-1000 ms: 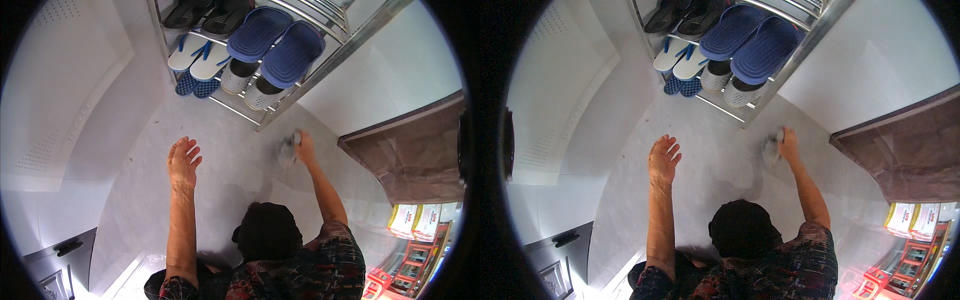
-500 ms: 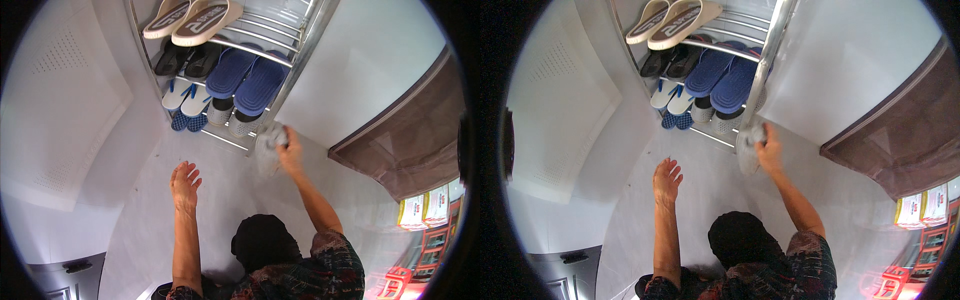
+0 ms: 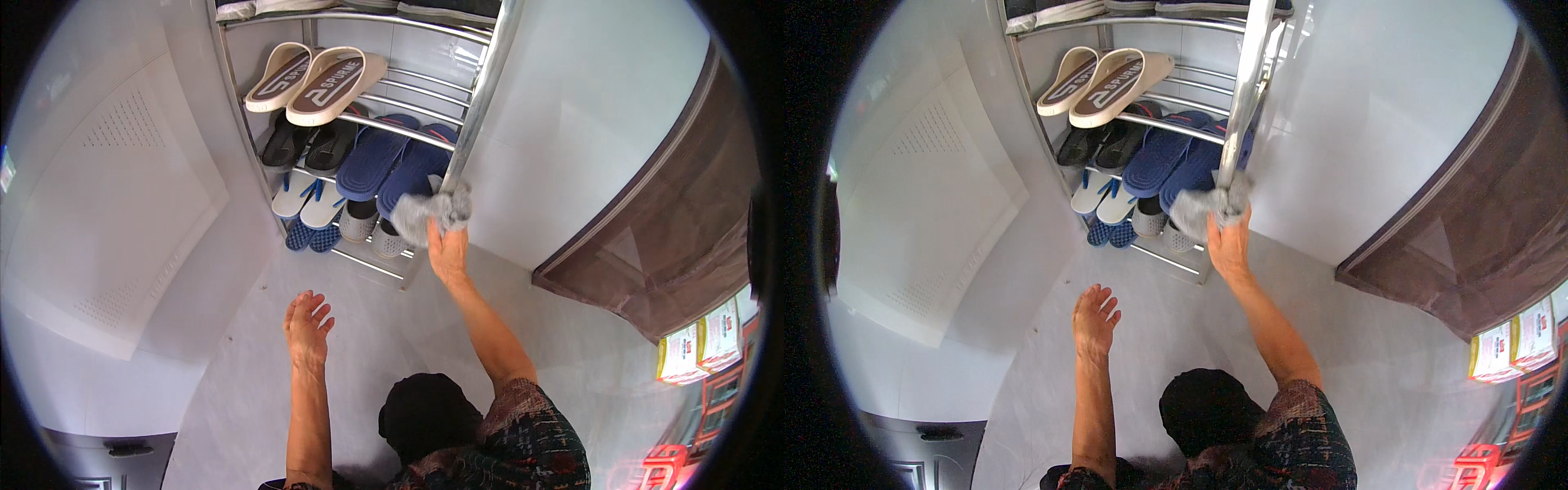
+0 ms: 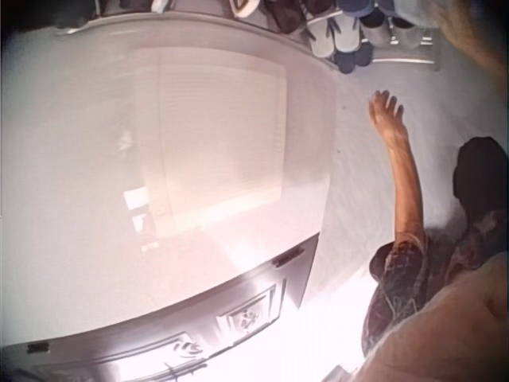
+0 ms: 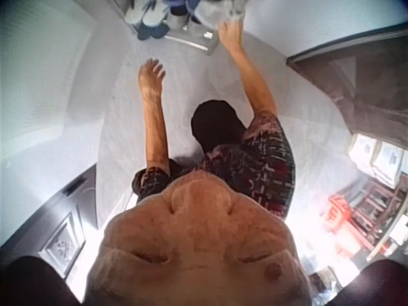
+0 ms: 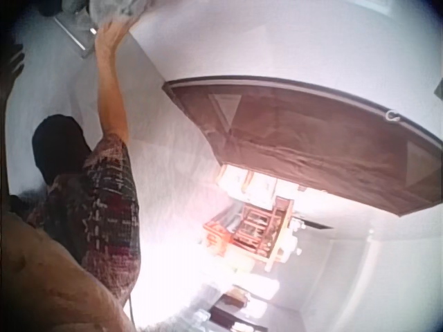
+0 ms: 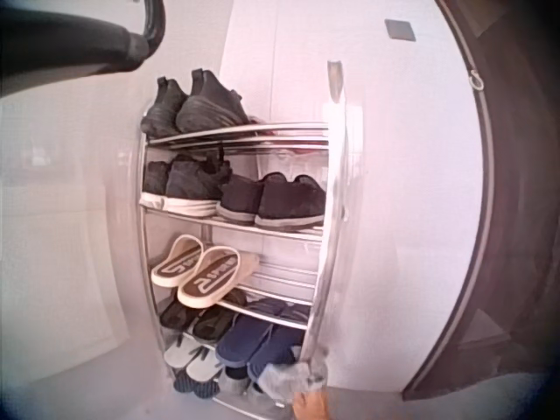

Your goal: The person cleans a gray perforated shoe with a gray cloth, then wipes a white wall and stacked cardboard boxes with the same cloth. Finally, the person opens one of the boxes to reveal bottles inside.

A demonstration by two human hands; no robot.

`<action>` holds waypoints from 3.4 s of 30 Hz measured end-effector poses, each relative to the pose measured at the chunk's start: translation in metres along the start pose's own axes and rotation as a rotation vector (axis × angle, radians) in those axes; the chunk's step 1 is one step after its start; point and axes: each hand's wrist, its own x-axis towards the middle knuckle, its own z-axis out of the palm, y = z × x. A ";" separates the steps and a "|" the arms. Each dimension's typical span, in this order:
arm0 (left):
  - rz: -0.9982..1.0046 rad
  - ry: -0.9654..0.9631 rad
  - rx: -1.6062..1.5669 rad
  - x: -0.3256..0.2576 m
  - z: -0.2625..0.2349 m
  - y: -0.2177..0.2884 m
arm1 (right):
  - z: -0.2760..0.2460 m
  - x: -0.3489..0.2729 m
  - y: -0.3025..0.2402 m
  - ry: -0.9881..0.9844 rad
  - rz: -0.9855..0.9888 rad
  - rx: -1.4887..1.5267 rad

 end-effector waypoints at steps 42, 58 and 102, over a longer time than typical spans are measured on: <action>-0.004 -0.044 -0.141 0.000 0.003 0.005 | -0.060 0.200 -0.115 0.259 -0.491 -0.330; 0.020 -0.070 -0.013 0.002 0.046 0.040 | -0.078 0.248 -0.194 0.359 -0.255 -0.068; 0.620 -0.271 0.876 -0.181 0.485 0.314 | -0.163 0.520 -0.221 -0.213 0.156 -0.192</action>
